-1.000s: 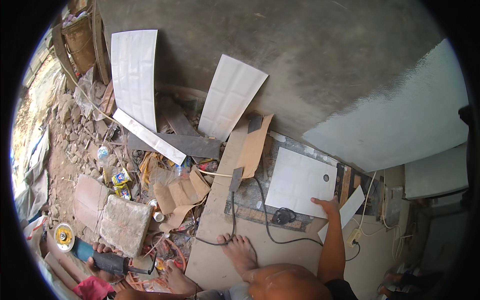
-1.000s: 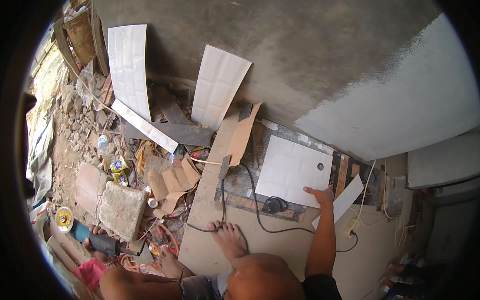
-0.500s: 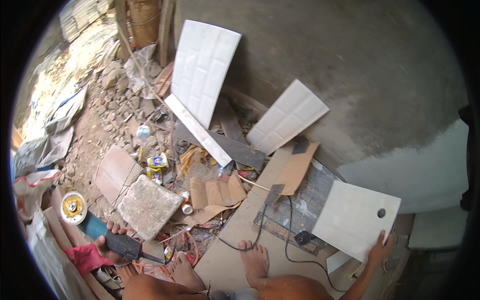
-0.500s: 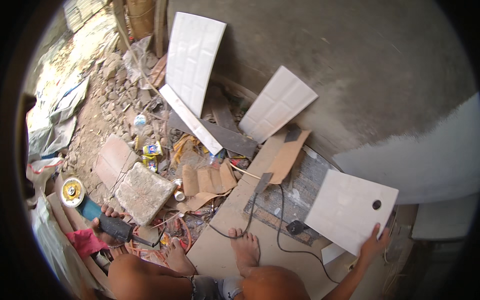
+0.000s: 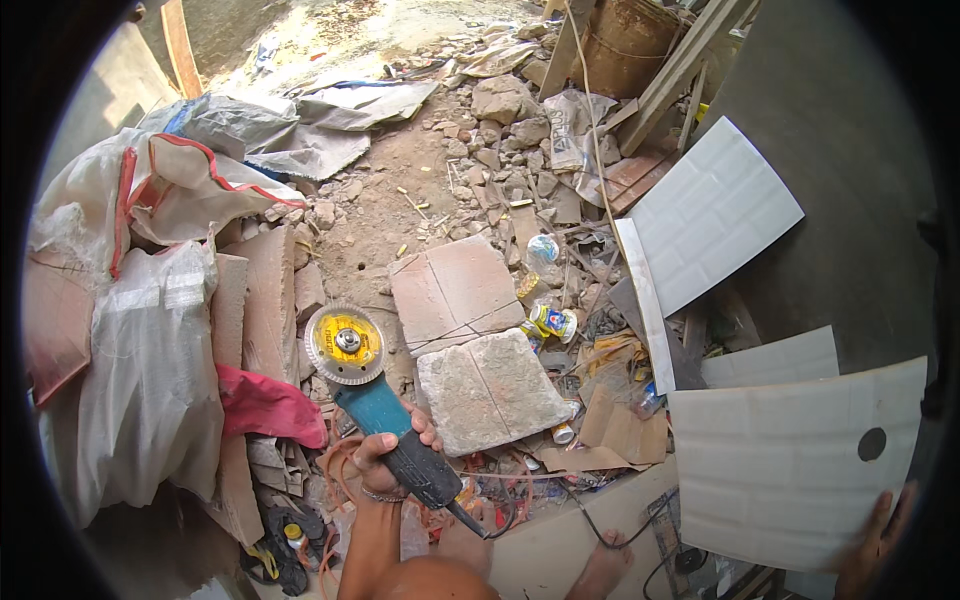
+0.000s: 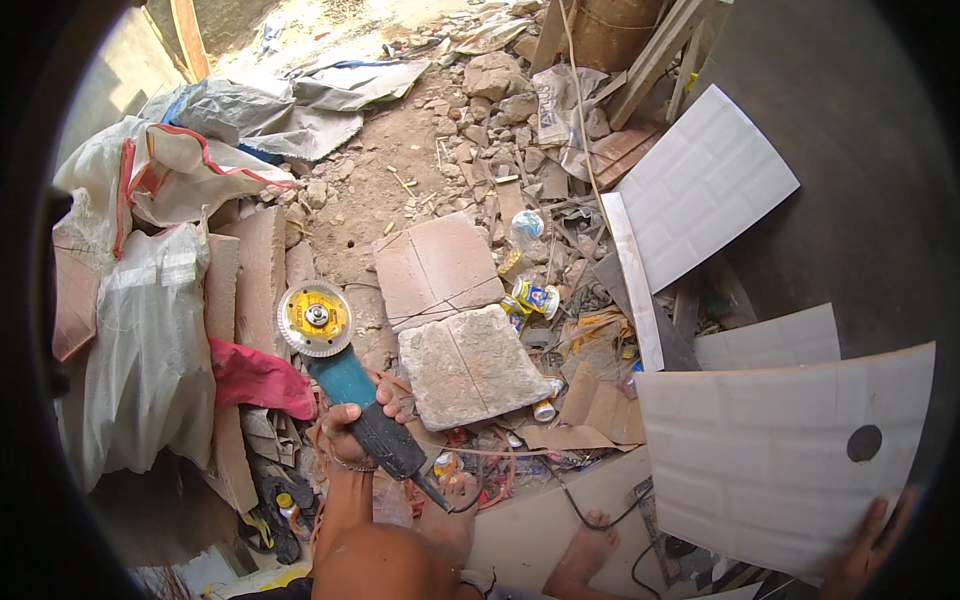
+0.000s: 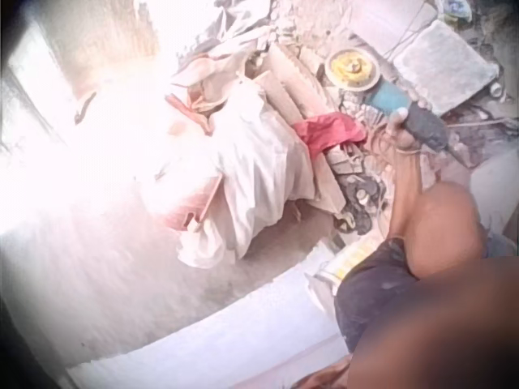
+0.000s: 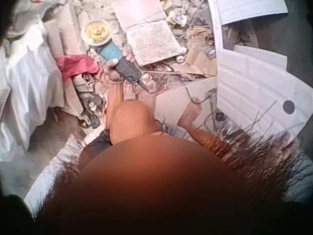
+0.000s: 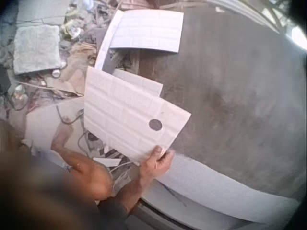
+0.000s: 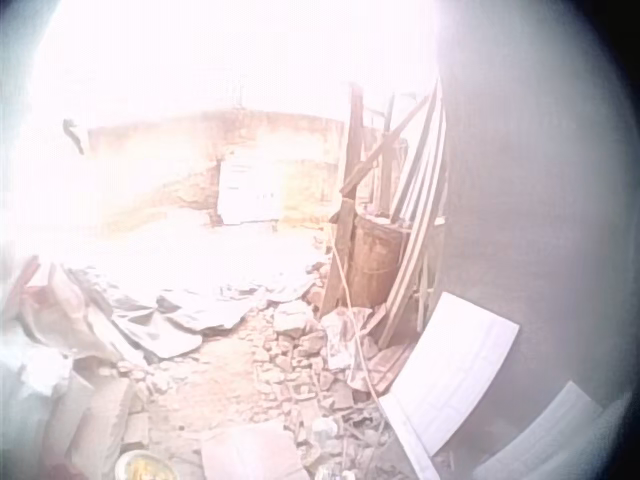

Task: The person uses an angle grinder to cut a white ceramic tile into two pieces, then cuts a circular hole in another tile. After finishing, the person carries the cut tiles into a tiled room and places them on a wooden scaffold.

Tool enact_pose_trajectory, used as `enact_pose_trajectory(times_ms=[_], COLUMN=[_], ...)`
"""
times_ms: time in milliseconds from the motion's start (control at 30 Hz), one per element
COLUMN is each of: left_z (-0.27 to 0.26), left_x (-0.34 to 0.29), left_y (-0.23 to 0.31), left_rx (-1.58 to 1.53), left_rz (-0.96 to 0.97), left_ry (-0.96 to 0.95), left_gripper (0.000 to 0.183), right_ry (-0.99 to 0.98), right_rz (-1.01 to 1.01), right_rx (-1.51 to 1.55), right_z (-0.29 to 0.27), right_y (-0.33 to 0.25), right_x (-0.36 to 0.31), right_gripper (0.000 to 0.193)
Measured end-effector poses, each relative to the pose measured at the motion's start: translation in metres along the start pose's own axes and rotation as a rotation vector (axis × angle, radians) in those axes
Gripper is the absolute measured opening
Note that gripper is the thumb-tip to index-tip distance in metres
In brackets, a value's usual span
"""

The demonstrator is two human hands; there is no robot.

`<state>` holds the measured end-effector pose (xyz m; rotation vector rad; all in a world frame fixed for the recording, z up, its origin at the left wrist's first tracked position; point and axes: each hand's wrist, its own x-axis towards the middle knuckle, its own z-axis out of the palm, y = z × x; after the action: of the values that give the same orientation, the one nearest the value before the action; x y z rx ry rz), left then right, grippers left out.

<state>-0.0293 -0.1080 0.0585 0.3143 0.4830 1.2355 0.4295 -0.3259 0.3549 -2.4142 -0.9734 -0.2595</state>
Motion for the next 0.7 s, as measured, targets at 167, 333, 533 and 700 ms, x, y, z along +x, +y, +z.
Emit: enact_pose_trajectory(times_ms=[167,333,533,700], left_z=[-0.012,-0.019,-0.029,-0.023], left_x=[-0.014,-0.032,-0.049,-0.049], left_y=[0.013,0.024,0.04,0.032], left_rx=[-0.036,-0.048,0.037,0.027], left_rz=[0.04,0.076,0.048,0.004], left_ry=[0.036,0.074,0.06,0.102], left_gripper=[0.056,0.056,0.059,0.054], right_ry=[-0.432,-0.546,-0.609,-0.69], right_rz=[-0.399,-0.29,-0.141,-0.01], right_rx=[0.367,0.372,0.503,0.669], right_z=[0.201,0.365,0.486,0.526], right_y=[-0.086,-0.137,-0.121,-0.118], right_x=[0.05,0.027,-0.04,-0.066], right_gripper=[0.032,0.041,0.046,0.045])
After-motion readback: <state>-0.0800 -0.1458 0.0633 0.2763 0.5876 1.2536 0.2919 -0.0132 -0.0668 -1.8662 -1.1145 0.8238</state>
